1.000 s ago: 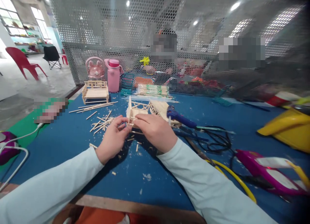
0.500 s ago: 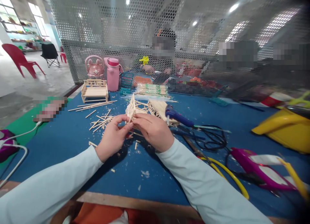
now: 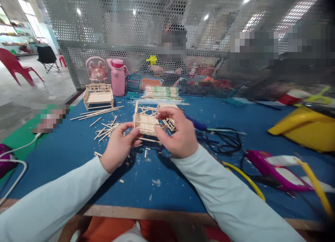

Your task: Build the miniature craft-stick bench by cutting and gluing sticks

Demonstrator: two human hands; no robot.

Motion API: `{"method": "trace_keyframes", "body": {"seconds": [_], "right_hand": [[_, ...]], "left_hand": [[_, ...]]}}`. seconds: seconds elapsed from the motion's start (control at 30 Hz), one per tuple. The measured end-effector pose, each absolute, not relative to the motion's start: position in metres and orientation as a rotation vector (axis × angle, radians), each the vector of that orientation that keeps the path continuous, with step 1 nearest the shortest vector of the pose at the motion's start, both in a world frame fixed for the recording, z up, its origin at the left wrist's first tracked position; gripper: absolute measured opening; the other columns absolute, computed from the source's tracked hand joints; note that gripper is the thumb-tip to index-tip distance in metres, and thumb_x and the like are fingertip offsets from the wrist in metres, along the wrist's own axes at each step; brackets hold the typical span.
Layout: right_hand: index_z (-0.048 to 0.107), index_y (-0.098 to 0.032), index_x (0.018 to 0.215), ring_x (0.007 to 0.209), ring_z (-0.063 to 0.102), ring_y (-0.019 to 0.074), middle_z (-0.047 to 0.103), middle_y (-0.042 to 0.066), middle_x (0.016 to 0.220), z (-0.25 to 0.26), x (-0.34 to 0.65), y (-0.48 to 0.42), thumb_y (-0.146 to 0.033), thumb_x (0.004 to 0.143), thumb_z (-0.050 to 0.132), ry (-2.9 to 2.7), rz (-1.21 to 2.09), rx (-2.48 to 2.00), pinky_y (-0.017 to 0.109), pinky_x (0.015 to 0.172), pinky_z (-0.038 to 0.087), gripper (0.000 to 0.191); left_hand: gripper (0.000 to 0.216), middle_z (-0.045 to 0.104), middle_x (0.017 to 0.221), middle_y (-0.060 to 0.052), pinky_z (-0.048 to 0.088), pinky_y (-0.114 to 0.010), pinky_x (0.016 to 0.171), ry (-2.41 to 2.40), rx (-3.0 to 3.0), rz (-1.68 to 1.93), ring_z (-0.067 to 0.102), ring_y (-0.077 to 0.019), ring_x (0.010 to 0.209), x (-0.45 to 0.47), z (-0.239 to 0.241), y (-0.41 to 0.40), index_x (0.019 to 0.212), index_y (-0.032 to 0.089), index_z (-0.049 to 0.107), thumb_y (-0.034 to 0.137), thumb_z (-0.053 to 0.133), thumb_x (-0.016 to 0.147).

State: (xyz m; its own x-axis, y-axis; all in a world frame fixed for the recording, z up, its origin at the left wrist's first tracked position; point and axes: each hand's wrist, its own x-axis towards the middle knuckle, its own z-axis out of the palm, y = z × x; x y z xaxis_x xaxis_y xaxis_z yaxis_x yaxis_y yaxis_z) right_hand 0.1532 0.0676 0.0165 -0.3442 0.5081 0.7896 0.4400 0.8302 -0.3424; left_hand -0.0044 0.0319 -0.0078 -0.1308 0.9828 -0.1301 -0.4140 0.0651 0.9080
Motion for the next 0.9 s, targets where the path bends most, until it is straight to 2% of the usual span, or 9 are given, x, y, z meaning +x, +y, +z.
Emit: {"method": "trace_keyframes", "body": {"seconds": [0.07,0.17,0.23,0.37,0.43,0.53,0.67,0.8,0.9], "right_hand": [[0.059,-0.018,0.079,0.06,0.055,0.0115,0.062,0.001,0.07,0.025,0.162,0.061,-0.019,0.075,0.054,-2.077,0.154,-0.711,0.025,0.061,0.046,0.007],[0.06,-0.017,0.058,0.045,0.047,0.0075,0.058,-0.002,0.052,0.03,0.169,0.054,-0.02,0.076,0.055,-2.503,0.585,-0.692,0.02,0.047,0.038,0.018],[0.064,-0.017,0.059,0.044,0.049,0.0075,0.058,-0.003,0.049,0.025,0.168,0.054,-0.018,0.074,0.058,-2.688,0.679,-0.82,0.019,0.047,0.037,0.017],[0.071,-0.018,0.074,0.058,0.06,0.0123,0.069,0.002,0.064,0.003,0.155,0.061,-0.017,0.075,0.063,-2.645,0.256,-1.273,0.022,0.059,0.042,0.008],[0.072,-0.019,0.08,0.071,0.065,0.0155,0.072,0.005,0.076,-0.005,0.15,0.064,-0.021,0.078,0.063,-2.67,0.171,-1.345,0.024,0.066,0.043,0.009],[0.072,-0.022,0.081,0.08,0.067,0.0187,0.073,0.006,0.083,-0.01,0.146,0.064,-0.025,0.081,0.061,-2.745,0.083,-1.382,0.025,0.066,0.043,0.012],[0.071,-0.022,0.078,0.074,0.068,0.0207,0.073,0.008,0.079,-0.01,0.143,0.056,-0.027,0.084,0.057,-2.778,-0.075,-1.428,0.026,0.058,0.041,0.016],[0.068,-0.017,0.076,0.065,0.067,0.0234,0.072,0.013,0.071,-0.004,0.144,0.046,-0.02,0.085,0.051,-2.776,-0.191,-1.473,0.028,0.053,0.038,0.02],[0.067,-0.019,0.075,0.063,0.066,0.0201,0.071,0.008,0.07,0.007,0.148,0.043,-0.022,0.085,0.052,-2.698,-0.073,-1.353,0.027,0.053,0.036,0.018]], "left_hand": [[0.031,0.064,0.077,0.001,0.049,-0.014,0.052,1.054,0.726,1.429,0.06,-0.0058,0.062,-0.006,-0.006,0.034,0.084,0.014,0.057,0.026,0.076,0.062],[0.027,0.063,0.078,0.001,0.049,-0.014,0.052,1.042,0.704,1.474,0.06,-0.0056,0.062,-0.009,-0.006,0.037,0.081,0.014,0.055,0.024,0.075,0.064],[0.026,0.062,0.076,0.002,0.049,-0.014,0.051,1.034,0.693,1.511,0.06,-0.0061,0.062,-0.01,-0.007,0.039,0.079,0.015,0.054,0.023,0.074,0.065],[0.024,0.062,0.078,0.002,0.05,-0.014,0.051,1.051,0.683,1.548,0.062,-0.0071,0.064,-0.011,-0.011,0.041,0.081,0.017,0.055,0.024,0.073,0.066],[0.025,0.062,0.078,0.003,0.05,-0.013,0.05,1.055,0.686,1.561,0.062,-0.0071,0.064,-0.011,-0.013,0.041,0.081,0.017,0.055,0.025,0.073,0.066],[0.027,0.062,0.077,0.003,0.05,-0.013,0.05,1.056,0.693,1.568,0.062,-0.0073,0.064,-0.011,-0.014,0.041,0.081,0.017,0.055,0.026,0.074,0.064],[0.028,0.063,0.077,0.002,0.049,-0.013,0.05,1.058,0.686,1.561,0.062,-0.0076,0.065,-0.009,-0.013,0.04,0.082,0.017,0.055,0.026,0.075,0.064],[0.029,0.064,0.077,0.002,0.049,-0.013,0.049,1.059,0.671,1.552,0.062,-0.0075,0.064,-0.007,-0.012,0.038,0.082,0.017,0.055,0.025,0.075,0.063],[0.03,0.064,0.077,0.002,0.049,-0.013,0.05,1.047,0.679,1.53,0.062,-0.0073,0.065,-0.004,-0.011,0.035,0.083,0.017,0.056,0.026,0.075,0.063]]}}
